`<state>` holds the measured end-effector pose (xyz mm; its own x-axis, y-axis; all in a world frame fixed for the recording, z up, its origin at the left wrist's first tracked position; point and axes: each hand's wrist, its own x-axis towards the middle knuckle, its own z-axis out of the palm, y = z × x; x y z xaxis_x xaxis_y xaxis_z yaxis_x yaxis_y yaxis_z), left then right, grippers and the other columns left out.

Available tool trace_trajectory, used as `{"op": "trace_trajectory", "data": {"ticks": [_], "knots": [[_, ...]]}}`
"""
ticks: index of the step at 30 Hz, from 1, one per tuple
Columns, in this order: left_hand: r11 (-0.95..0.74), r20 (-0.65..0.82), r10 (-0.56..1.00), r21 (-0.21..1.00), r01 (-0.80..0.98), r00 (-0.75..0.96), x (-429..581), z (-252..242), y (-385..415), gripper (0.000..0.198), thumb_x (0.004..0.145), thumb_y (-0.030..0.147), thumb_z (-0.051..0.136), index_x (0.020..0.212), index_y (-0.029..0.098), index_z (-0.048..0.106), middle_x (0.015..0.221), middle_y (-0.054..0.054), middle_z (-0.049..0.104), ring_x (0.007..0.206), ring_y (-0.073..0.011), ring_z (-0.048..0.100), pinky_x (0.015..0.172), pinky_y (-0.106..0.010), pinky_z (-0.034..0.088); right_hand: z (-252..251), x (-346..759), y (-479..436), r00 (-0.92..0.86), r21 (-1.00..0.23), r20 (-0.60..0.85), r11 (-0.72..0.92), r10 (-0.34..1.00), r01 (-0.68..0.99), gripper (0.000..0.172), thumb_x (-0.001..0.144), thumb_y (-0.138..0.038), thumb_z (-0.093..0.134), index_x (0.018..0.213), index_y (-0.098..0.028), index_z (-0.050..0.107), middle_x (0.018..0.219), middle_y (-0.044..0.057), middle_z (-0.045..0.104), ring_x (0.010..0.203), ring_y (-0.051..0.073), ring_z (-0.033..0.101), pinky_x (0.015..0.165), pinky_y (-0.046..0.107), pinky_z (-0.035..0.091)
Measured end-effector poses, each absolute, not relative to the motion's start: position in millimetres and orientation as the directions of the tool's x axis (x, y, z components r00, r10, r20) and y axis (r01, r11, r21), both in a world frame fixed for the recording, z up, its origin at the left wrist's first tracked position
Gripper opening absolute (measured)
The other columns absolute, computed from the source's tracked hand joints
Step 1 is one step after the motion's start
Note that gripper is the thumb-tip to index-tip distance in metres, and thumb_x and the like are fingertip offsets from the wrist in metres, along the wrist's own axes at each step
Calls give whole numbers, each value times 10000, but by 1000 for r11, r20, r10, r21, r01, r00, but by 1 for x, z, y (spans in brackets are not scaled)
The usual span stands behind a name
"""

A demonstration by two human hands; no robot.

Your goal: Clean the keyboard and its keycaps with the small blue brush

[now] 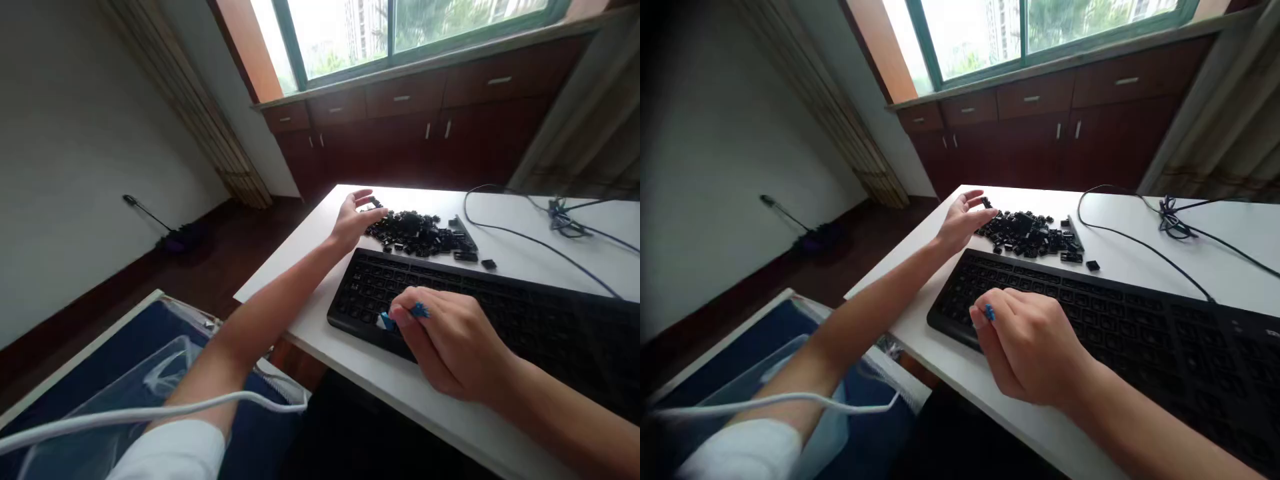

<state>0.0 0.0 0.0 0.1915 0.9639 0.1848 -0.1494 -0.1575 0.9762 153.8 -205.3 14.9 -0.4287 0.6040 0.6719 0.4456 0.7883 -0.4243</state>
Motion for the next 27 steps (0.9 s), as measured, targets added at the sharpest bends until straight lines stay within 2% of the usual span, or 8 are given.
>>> {"op": "trace_trajectory", "data": {"ticks": [5,11,14,17,19,23,25,27], "knots": [[-63,94,986,973,-221,134,3,4,-1,550,669,64,741,1173,173,549,1275,-111,526,1024,-183,624,900,-331,542,15,156,-207,-438,-429,662,786,609,444,74,963,-92,482,931,-150,515,761,12,578,626,112,496,591,269,369],[13,22,997,903,-429,77,4,7,1,497,659,-20,626,1108,164,522,994,-43,579,889,-124,619,855,-298,569,15,157,-207,-439,-427,656,781,614,456,76,965,-103,481,928,-150,528,756,10,580,624,114,503,598,271,379],[29,7,996,906,-423,83,2,9,2,457,694,13,657,1106,164,530,962,-30,608,771,-83,598,738,-233,556,15,157,-207,-442,-431,651,780,617,453,75,967,-108,481,930,-149,532,758,9,583,627,114,509,600,271,381],[41,2,994,918,-395,109,0,9,3,378,753,90,702,1092,161,550,1002,-50,646,615,-37,517,574,-178,473,15,157,-207,-445,-426,651,781,615,456,72,966,-109,483,932,-151,531,761,9,589,629,115,515,601,272,382],[46,14,989,919,-392,150,0,8,5,298,809,107,668,1076,160,548,1036,-69,676,551,-20,460,530,-175,432,15,157,-207,-445,-419,654,783,611,460,68,965,-110,485,933,-152,528,769,12,597,633,117,520,603,273,384],[-51,109,969,967,-251,221,-1,4,10,197,922,154,573,1116,164,540,1145,-92,712,546,-28,467,550,-188,442,15,157,-206,-446,-416,658,786,607,458,64,963,-111,493,931,-154,527,758,8,597,622,114,516,598,273,381],[-218,231,946,973,-78,228,-3,3,10,189,991,265,522,1150,165,537,1140,-91,724,591,-53,528,584,-210,463,15,157,-206,-446,-419,655,784,610,458,60,962,-114,498,930,-155,527,749,5,592,616,113,511,594,273,379],[-424,382,887,896,131,260,-6,3,9,276,1038,380,442,1185,167,536,1090,-82,738,671,-94,592,650,-246,485,15,157,-206,-447,-418,654,784,611,460,56,962,-116,500,930,-157,524,755,8,597,623,116,517,595,273,382]]}}
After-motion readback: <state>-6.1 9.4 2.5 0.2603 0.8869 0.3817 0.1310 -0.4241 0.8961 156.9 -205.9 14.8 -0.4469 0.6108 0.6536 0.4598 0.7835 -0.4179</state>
